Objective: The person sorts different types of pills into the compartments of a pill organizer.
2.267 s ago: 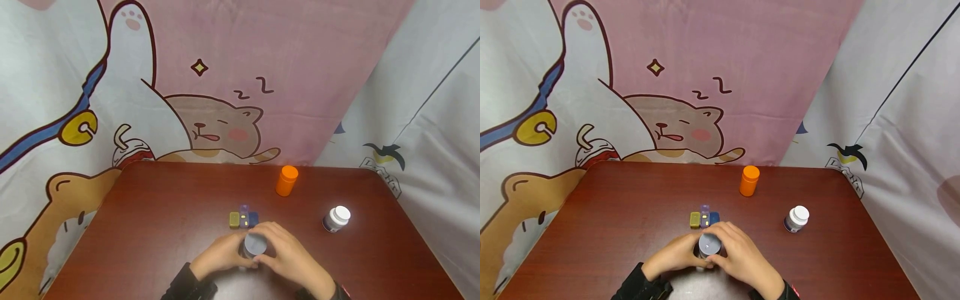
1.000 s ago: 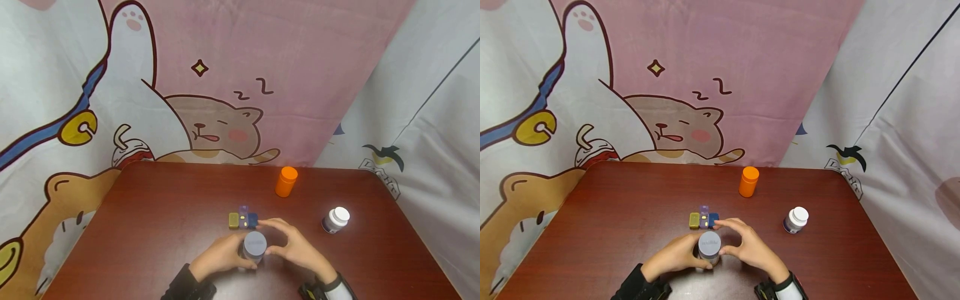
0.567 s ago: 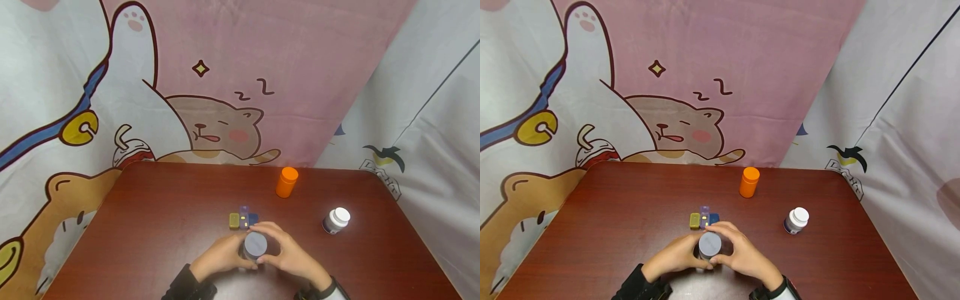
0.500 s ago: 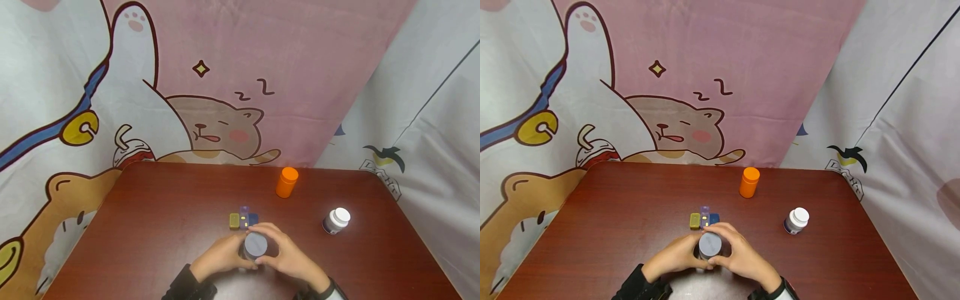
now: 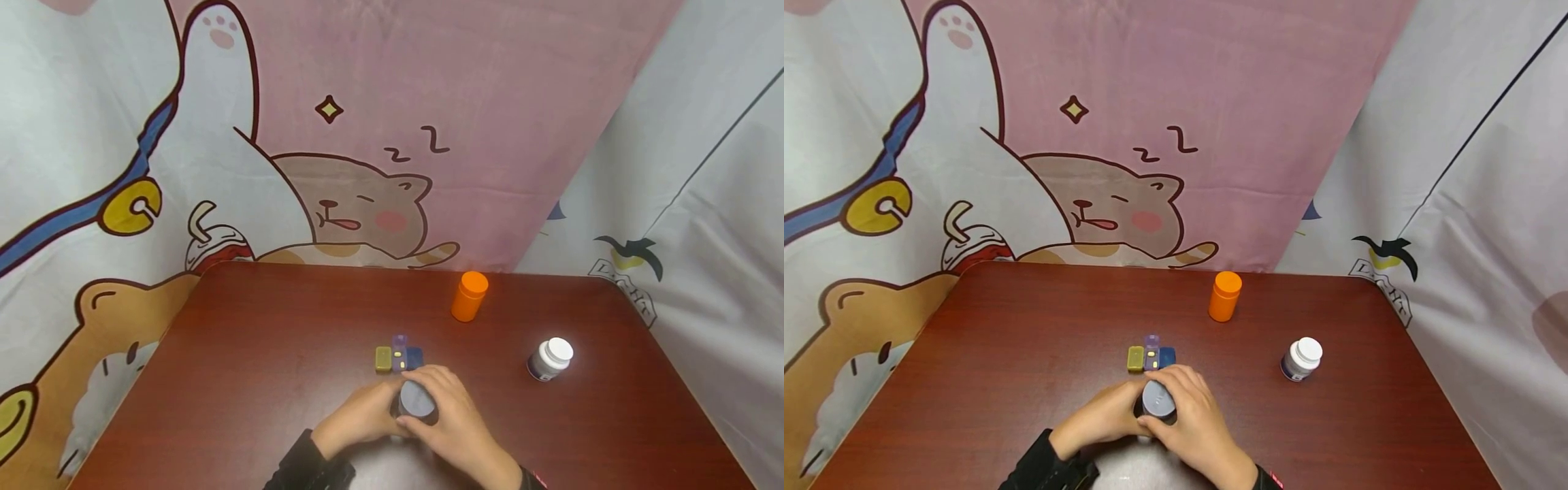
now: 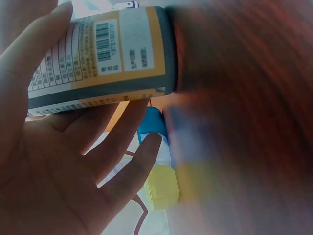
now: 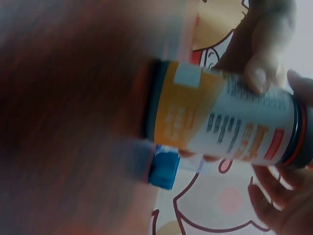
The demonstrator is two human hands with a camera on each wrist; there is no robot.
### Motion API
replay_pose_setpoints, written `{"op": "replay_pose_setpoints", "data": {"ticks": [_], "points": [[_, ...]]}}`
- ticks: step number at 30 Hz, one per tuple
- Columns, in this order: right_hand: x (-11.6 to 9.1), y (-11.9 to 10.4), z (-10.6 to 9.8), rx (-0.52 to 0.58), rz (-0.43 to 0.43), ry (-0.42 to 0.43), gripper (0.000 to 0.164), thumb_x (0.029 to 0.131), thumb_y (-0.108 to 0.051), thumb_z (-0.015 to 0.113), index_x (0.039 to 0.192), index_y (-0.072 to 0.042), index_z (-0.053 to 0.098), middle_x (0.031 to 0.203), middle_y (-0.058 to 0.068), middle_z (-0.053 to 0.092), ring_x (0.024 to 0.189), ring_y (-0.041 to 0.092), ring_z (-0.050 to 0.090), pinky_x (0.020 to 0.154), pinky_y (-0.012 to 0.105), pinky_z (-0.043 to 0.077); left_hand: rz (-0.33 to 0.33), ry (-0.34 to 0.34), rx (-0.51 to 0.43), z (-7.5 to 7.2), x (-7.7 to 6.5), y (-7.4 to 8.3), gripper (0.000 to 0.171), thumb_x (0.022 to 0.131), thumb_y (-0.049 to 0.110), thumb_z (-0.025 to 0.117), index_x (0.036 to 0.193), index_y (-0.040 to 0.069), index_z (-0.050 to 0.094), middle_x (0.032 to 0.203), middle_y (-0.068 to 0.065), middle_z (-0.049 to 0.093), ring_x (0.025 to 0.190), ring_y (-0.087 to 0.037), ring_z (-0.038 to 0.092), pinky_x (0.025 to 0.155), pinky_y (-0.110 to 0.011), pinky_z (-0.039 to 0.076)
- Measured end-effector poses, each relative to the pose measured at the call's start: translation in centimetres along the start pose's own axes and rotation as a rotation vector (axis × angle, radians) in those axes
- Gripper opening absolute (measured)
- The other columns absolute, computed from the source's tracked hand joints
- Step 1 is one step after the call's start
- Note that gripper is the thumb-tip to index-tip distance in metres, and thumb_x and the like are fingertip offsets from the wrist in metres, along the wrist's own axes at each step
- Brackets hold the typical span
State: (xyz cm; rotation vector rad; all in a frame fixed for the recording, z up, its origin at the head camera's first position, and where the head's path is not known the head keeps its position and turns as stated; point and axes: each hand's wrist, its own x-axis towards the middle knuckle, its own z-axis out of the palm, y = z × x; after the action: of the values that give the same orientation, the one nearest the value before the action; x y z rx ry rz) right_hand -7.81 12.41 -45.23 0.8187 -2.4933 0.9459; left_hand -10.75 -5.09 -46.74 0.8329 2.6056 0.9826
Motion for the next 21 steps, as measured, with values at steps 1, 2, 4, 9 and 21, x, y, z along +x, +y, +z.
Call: {"op": "replay_pose_setpoints", "data": {"ticks": [1,2,4,9,21], "points": [[0.0,-0.1,0.0,-0.015,-0.013,0.020,0.062,0.066,-0.041,0.075,0.122,-0.026,0.051,0.117,-0.011,0.052,0.109,0.009,0.044,0.096,0.028,0.027,-0.001,0.000,-0.005,0.0,0.0,0.0,0.077,0.062,0.054,0.071,0.129,0.026,0.045,0.117,0.007,0.056,0.101,-0.014,0.055,0.081,-0.040,0.045],[0.0,-0.1,0.1,-0.027,-0.024,0.034,0.062,0.066,-0.040,0.075,0.121,-0.024,0.052,0.116,-0.010,0.052,0.108,0.010,0.044,0.096,0.028,0.026,-0.004,0.000,-0.009,0.0,0.0,0.0,0.078,0.062,0.054,0.071,0.130,0.027,0.045,0.118,0.008,0.056,0.101,-0.014,0.055,0.081,-0.039,0.045],[0.0,-0.1,0.0,-0.070,-0.027,0.039,0.064,0.066,-0.044,0.074,0.121,-0.021,0.053,0.116,-0.009,0.052,0.108,0.011,0.044,0.096,0.029,0.026,-0.006,0.002,-0.004,0.0,0.1,0.0,0.078,0.061,0.056,0.070,0.129,0.027,0.046,0.117,0.008,0.056,0.100,-0.014,0.055,0.081,-0.039,0.045],[-0.1,0.4,-1.2,-0.099,0.045,-0.108,0.078,0.064,-0.059,0.067,0.130,-0.022,0.044,0.122,-0.009,0.048,0.114,0.013,0.039,0.096,0.036,0.029,0.017,-0.006,0.019,-0.1,0.2,0.0,0.073,0.062,0.050,0.073,0.126,0.026,0.049,0.117,0.009,0.056,0.102,-0.013,0.054,0.081,-0.038,0.045],[-0.1,4.9,-4.2,0.296,0.049,-0.301,0.052,0.074,-0.026,0.071,0.122,-0.018,0.053,0.112,-0.007,0.057,0.096,0.016,0.057,0.082,0.036,0.046,0.019,-0.010,-0.058,0.0,0.2,0.1,0.066,0.060,0.047,0.076,0.119,0.030,0.053,0.108,0.017,0.057,0.096,-0.004,0.053,0.081,-0.034,0.043]]}}
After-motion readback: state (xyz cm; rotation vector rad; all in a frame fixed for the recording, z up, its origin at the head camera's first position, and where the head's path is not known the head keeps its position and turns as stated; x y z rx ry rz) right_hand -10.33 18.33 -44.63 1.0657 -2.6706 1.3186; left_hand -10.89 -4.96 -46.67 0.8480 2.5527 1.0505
